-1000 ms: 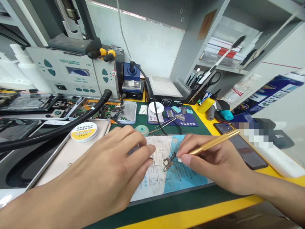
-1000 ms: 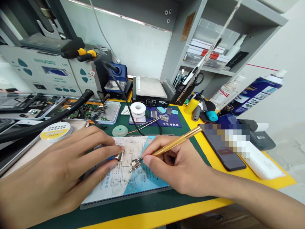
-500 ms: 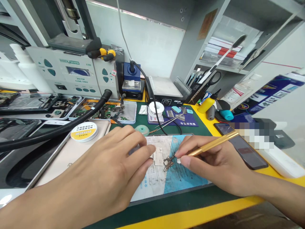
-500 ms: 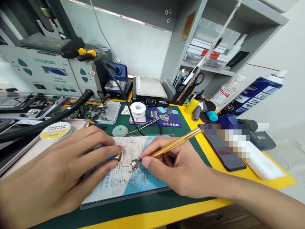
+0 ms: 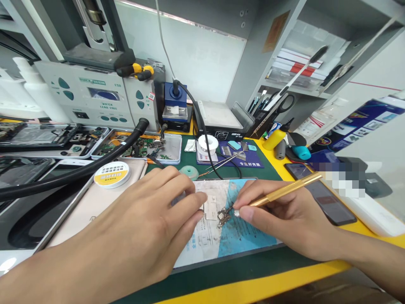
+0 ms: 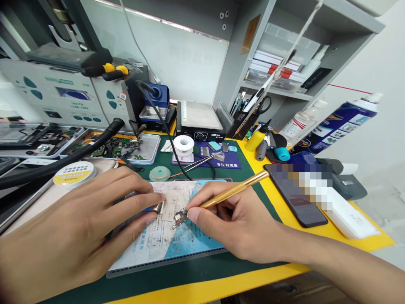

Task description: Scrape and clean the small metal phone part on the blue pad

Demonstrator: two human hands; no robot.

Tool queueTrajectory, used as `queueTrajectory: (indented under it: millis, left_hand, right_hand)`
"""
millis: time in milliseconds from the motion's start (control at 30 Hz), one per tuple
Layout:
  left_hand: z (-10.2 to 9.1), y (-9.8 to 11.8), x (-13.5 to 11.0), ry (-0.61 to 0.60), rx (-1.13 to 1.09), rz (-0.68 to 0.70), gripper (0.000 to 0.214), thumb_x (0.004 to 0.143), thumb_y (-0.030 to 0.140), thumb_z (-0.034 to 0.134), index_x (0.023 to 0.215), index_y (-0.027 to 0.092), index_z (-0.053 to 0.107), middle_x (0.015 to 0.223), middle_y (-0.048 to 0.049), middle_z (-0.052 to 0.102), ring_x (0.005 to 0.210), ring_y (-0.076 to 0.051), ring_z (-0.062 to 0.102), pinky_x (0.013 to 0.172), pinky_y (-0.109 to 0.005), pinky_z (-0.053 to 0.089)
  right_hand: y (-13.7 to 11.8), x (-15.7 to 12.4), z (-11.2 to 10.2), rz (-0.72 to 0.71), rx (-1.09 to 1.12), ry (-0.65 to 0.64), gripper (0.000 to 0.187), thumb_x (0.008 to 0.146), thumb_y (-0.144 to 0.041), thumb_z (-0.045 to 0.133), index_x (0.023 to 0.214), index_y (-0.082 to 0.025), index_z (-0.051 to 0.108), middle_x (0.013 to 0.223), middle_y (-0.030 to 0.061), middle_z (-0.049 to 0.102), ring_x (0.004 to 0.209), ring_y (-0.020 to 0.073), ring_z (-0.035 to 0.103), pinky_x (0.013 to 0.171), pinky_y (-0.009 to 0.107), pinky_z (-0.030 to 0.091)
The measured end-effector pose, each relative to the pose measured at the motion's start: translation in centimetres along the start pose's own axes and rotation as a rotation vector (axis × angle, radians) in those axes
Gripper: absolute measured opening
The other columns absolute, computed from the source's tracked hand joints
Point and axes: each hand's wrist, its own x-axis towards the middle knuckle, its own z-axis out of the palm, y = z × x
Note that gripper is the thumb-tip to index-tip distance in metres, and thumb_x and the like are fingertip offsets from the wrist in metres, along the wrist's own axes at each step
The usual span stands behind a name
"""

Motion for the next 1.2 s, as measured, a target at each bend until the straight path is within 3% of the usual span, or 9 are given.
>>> queueTrajectory:
  millis: [600, 1200]
  left_hand:
    - [0.04, 0.02, -0.06, 0.000, 0.006, -0.005, 0.019, 0.108, 0.019, 0.054, 0.115, 0.019, 0.071, 0.101, -0.0062, 0.063, 0.092, -0.025, 0.055, 0.075, -0.043, 0.041]
    - [0.03, -0.04, -0.02, -0.002, 0.026, 0.003, 0.018, 0.108, 0.020, 0.053, 0.113, 0.019, 0.071, 0.100, -0.0067, 0.064, 0.093, -0.026, 0.056, 0.074, -0.044, 0.043]
  right_hand:
    - [0.14, -0.05, -0.06, -0.012, -0.016, -0.021, 0.018, 0.096, -0.033, 0.075, 0.087, -0.017, 0.079, 0.077, 0.0076, 0.070, 0.060, 0.0142, 0.054, 0.047, 0.025, 0.040]
    - [-0.04, 0.09, 0.00, 0.096, 0.056, 0.022, 0.019, 0.093, -0.033, 0.078, 0.084, -0.017, 0.076, 0.075, 0.0049, 0.066, 0.053, 0.0098, 0.043, 0.044, 0.024, 0.034]
